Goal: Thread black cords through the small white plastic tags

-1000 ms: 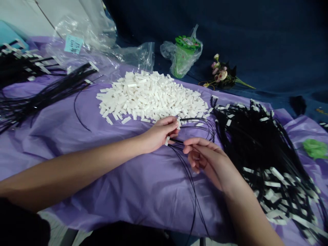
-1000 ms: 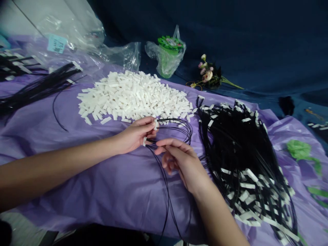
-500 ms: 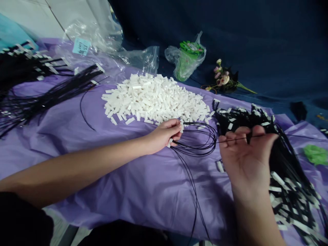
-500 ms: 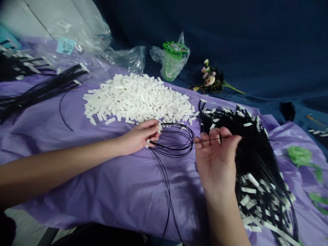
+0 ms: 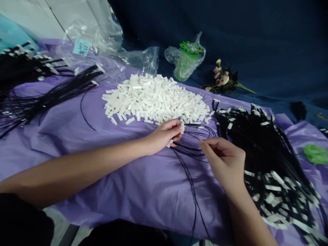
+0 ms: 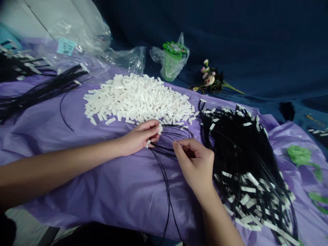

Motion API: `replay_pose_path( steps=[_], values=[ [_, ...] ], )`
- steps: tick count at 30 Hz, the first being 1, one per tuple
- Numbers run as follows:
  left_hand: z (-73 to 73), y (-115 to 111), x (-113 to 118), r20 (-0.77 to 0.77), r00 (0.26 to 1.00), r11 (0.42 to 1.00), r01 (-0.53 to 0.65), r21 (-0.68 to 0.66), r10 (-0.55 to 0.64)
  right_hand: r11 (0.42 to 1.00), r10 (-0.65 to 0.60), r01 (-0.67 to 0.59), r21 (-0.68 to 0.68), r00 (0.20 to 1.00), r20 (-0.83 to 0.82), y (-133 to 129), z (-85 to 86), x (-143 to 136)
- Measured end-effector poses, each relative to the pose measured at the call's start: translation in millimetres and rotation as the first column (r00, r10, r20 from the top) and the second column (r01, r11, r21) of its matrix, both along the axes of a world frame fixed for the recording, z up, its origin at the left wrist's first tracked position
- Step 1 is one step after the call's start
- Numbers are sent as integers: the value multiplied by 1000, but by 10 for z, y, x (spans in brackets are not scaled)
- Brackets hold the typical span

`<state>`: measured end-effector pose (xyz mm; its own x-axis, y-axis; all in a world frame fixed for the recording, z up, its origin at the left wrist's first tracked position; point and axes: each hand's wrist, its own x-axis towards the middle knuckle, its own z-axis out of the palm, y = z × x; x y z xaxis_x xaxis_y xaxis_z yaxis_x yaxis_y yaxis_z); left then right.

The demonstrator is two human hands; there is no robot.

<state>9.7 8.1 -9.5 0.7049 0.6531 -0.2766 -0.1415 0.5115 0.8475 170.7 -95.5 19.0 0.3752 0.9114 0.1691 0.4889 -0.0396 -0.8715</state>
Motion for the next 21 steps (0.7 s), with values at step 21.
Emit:
replay_pose_path(
  steps=[21],
  values=[
    [-25, -18, 6, -37, 999, 990, 6, 139, -1, 997, 51, -46, -61, 995, 89, 30, -42, 17]
  ],
)
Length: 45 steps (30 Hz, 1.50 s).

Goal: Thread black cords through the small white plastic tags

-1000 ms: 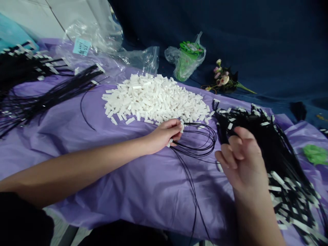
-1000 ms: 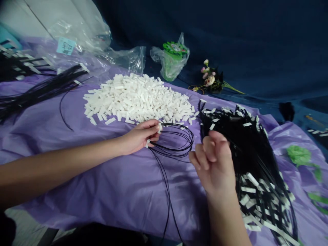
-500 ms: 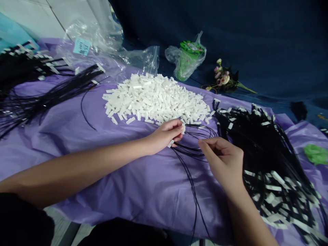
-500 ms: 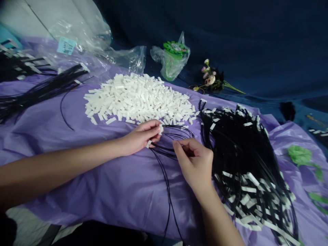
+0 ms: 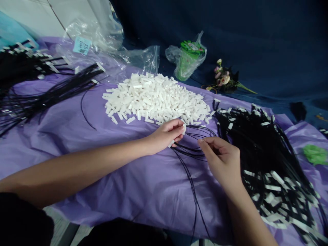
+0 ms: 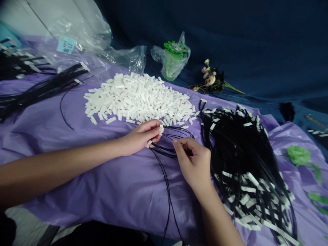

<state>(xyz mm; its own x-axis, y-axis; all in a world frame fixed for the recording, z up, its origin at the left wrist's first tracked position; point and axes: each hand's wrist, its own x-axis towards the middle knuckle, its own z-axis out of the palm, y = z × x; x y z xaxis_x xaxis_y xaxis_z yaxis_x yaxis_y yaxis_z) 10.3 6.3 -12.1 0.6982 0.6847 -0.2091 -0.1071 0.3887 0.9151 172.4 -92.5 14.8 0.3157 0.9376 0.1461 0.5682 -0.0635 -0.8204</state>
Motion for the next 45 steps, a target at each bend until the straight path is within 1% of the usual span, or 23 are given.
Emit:
replay_pose_path(
  steps=[2, 7, 12, 15, 18, 20, 22, 25, 28, 34, 38, 41, 43, 44, 45],
  values=[
    [10, -1, 0, -13, 1000, 1000, 6, 22, -6, 1000, 4, -4, -12, 1000, 0, 1, 3, 0],
    [20, 5, -1, -3, 1000, 1000, 14, 8, -14, 999, 6, -6, -35, 1000, -12, 0, 32, -28],
    [34, -5, -5, -54, 998, 996, 26, 88, -21, 999, 17, -18, -43, 999, -39, 8, 47, -37],
    [38, -12, -7, -90, 996, 990, 38, 136, -26, 998, 59, -59, -27, 998, -8, 17, 36, -35],
    [42, -11, -7, -113, 993, 988, 52, 147, -36, 995, 80, -84, 47, 993, 85, 24, -6, -36],
    [46, -8, -6, -130, 990, 992, 65, 109, -51, 986, 76, -101, 130, 980, 181, 29, -45, -40],
    [48, -5, -4, -133, 989, 996, 74, 47, -67, 968, 80, -143, 207, 955, 287, 36, -79, -46],
    [43, -6, 1, -109, 992, 997, 65, -36, -69, 937, 93, -217, 273, 911, 402, 47, -108, -53],
    [32, -6, 7, -81, 995, 996, 44, -83, -51, 925, 95, -246, 288, 887, 453, 51, -115, -53],
    [7, 3, 12, -31, 999, 990, 38, -136, -43, 923, 109, -283, 260, 842, 528, 61, -135, -48],
    [7, 5, 13, -16, 999, 990, 36, -138, -38, 916, 91, -278, 289, 846, 525, 79, -109, -53],
    [37, 15, 13, 10, 1000, 987, 20, -158, -18, 900, 11, -217, 377, 877, 480, 37, -2, -45],
    [74, 27, 9, 18, 1000, 977, -18, -214, 22, 904, -14, -153, 399, 922, 386, -33, 104, -24],
    [94, 34, 5, 23, 999, 968, -37, -248, 44, 914, 14, -137, 381, 951, 308, -75, 159, -7],
    [114, 40, 1, 31, 998, 959, -52, -279, 64, 924, 90, -163, 346, 972, 219, -116, 210, 12]
  ],
)
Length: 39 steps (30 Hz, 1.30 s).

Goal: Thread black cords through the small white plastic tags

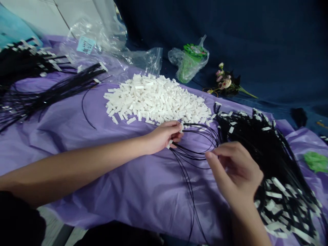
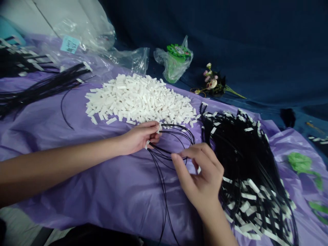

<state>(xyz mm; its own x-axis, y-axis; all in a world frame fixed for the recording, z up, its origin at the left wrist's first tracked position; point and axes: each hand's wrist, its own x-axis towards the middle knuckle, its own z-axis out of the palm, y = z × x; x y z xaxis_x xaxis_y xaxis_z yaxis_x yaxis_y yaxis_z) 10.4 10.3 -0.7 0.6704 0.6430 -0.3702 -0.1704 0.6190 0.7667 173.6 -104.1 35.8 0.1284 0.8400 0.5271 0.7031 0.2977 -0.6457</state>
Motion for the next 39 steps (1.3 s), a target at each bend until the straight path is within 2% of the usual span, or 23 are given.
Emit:
replay_pose_path(
  steps=[1, 3, 5, 6, 9, 11, 15, 21, 24, 26, 30, 32, 33, 35, 39],
  values=[
    [17, 7, -5, 13, 1000, 1000, -14, -26, 15, 992, 106, -111, -60, 991, -80, -36, 43, 20],
    [38, 22, -18, 43, 999, 997, -29, -69, 32, 927, 308, -335, -167, 937, -167, -83, 98, 55],
    [36, 41, -32, 71, 997, 995, -33, -95, 39, 845, 415, -449, -292, 893, -172, -88, 107, 66],
    [28, 52, -38, 83, 996, 994, -32, -102, 41, 808, 430, -457, -373, 889, -157, -79, 98, 61],
    [-16, 84, -54, 132, 991, 993, -15, -117, 30, 704, 407, -392, -592, 906, -116, -31, 38, 12],
    [-46, 100, -59, 162, 987, 992, 0, -126, 21, 657, 384, -368, -658, 915, -128, -7, -4, -34],
    [-73, 110, -61, 180, 983, 990, -3, -141, 29, 566, 368, -432, -702, 895, -254, -1, -66, -112],
    [-47, 97, -57, 178, 983, 987, -13, -158, 42, 504, 196, -495, -708, 864, -464, -32, -125, -113],
    [-35, 98, -56, 183, 982, 983, -20, -182, 54, 515, 80, -577, -634, 769, -634, -49, -66, -52],
    [-32, 102, -54, 184, 981, 981, -28, -193, 64, 529, 60, -640, -557, 683, -728, -64, 5, 7],
    [-21, 100, -51, 174, 982, 980, -34, -194, 69, 509, 174, -759, -405, 552, -816, -100, 124, 141],
    [-9, 92, -49, 153, 986, 982, -42, -187, 71, 526, 244, -781, -337, 518, -820, -118, 138, 198],
    [-3, 88, -47, 144, 987, 982, -47, -183, 74, 554, 268, -773, -309, 517, -813, -126, 133, 219],
    [5, 80, -42, 140, 987, 983, -54, -177, 80, 656, 291, -716, -239, 532, -795, -133, 104, 243],
    [5, 67, -27, 137, 987, 985, -58, -160, 80, 853, 279, -517, -79, 577, -768, -100, 57, 232]
  ],
)
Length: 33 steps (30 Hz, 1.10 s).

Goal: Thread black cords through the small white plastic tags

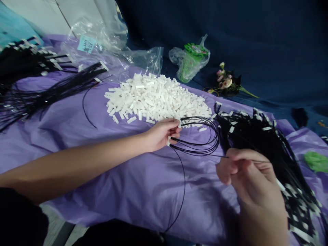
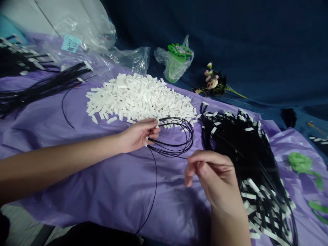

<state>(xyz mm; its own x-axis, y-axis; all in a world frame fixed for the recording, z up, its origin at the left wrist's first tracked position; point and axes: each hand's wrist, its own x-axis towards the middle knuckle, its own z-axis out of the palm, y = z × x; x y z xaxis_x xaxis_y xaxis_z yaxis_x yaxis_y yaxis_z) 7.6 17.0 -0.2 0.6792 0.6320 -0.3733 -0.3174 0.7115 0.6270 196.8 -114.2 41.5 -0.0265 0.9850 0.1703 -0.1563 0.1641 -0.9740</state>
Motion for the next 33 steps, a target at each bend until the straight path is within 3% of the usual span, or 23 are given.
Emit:
replay_pose_path(
  steps=[2, 5, 8, 11, 15, 17, 19, 21, 23, 27, 33],
  values=[
    [-1, -11, 10, -25, 1000, 1000, -15, 23, 16, 986, -154, 154, 71, 988, -7, 35, 20, -7],
    [-1, -35, 24, -74, 997, 997, -29, 75, 35, 917, -372, 370, 150, 928, -16, 87, 99, 15],
    [-8, -60, 30, -108, 994, 989, 2, 145, 13, 879, -438, 443, 177, 897, -66, 113, 152, 48],
    [-23, -76, 25, -151, 988, 976, 58, 210, -27, 906, -381, 382, 181, 924, -41, 98, 106, 17],
    [-41, -87, 16, -192, 979, 949, 128, 288, -74, 905, -404, 356, 233, 891, 206, 78, -53, -119],
    [-48, -89, 13, -203, 975, 938, 154, 312, -93, 908, -393, 260, 329, 803, 448, 96, -121, -173],
    [-55, -88, 11, -217, 970, 931, 174, 320, -106, 896, -392, 97, 434, 631, 669, 130, -170, -200],
    [-60, -84, 8, -208, 970, 928, 187, 321, -124, 876, -416, -16, 483, 481, 772, 166, -201, -206],
    [-63, -81, 6, -188, 973, 925, 190, 329, -133, 861, -453, -19, 508, 427, 783, 192, -218, -203],
    [-58, -81, 4, -166, 976, 927, 187, 325, -138, 846, -498, 42, 531, 419, 759, 209, -221, -194],
    [-81, -81, 3, -172, 973, 921, 204, 331, -154, 867, -459, 19, 497, 416, 785, 210, -230, -199]
  ],
)
